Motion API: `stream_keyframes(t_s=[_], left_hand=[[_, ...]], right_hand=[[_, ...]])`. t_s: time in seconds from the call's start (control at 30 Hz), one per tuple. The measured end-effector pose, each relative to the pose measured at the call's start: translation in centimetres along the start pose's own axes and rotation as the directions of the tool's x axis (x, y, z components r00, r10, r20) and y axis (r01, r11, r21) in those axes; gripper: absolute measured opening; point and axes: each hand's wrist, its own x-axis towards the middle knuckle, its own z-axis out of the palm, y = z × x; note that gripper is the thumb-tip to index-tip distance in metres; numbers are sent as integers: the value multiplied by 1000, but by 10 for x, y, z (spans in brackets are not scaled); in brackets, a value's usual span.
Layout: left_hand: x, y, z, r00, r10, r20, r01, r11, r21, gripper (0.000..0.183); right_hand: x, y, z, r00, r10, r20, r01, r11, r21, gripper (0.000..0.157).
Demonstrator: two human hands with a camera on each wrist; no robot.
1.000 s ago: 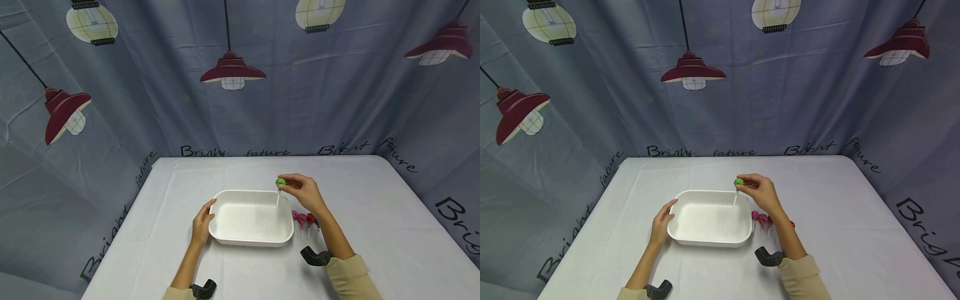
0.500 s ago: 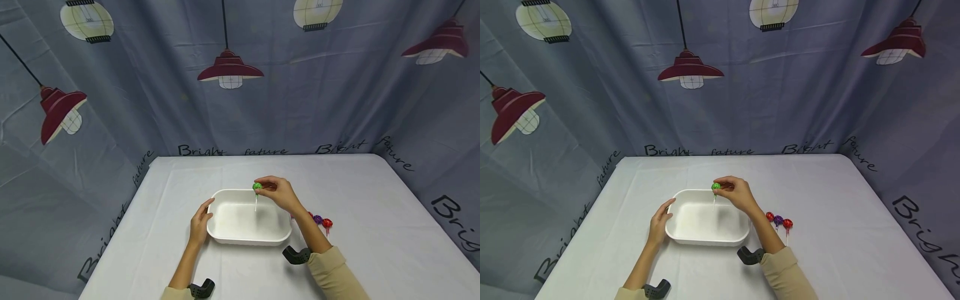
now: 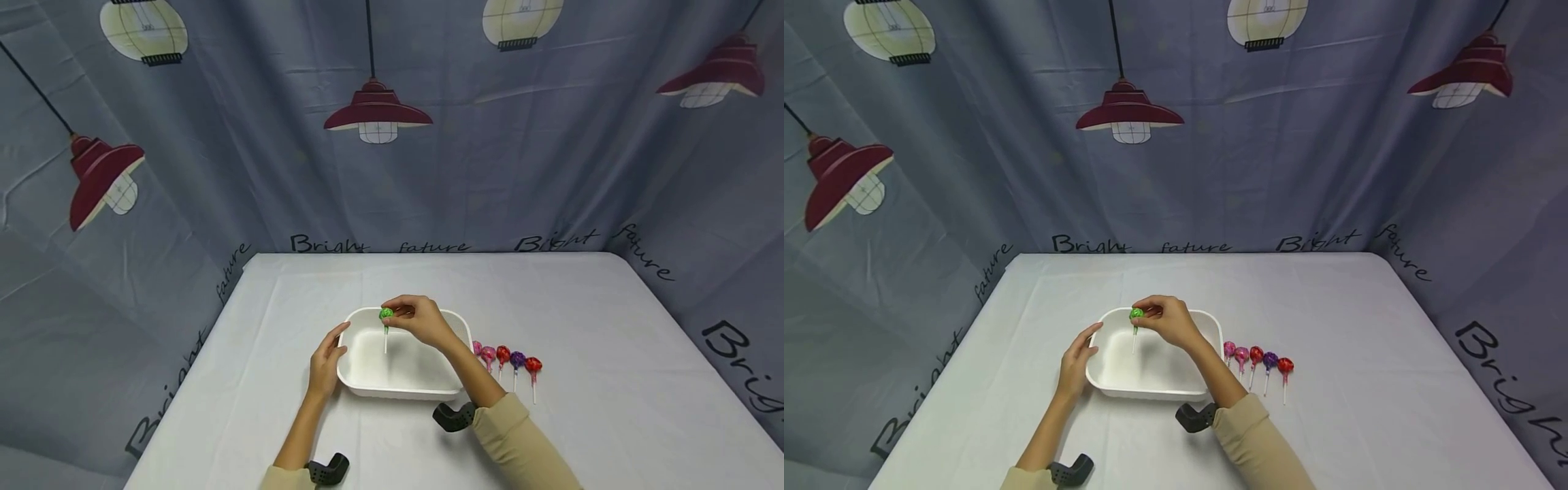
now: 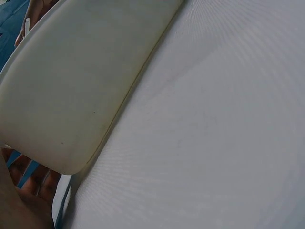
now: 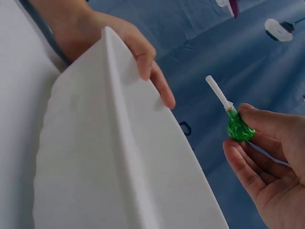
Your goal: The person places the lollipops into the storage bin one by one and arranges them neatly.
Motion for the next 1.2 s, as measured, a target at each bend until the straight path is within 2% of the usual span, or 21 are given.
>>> stream_keyframes(t_s=[0.13,0.23,0.67,0.97,1.2], left_hand=[[-1,14,3,1000,0,7,-1,1000,19,43],[-1,16,3,1000,-3,5,3,999,33,42],[-2,16,0,1000,14,-2,-14,999,44,43],[-3,15,0,1000,3,5,-4,998,59,43],[-1,15,0,1000,0,-2,0,999,42,43]], right_hand=[[4,2,11,1000,13,15,-12,999,-45,28],[8,5,18,999,19,27,-16,996,-90,28],[22,17,49,994,78,74,-62,979,-194,24],[21,29,63,994,52,91,-29,971,-237,22],[24,38,66,993,19,119,11,969,-245,23]])
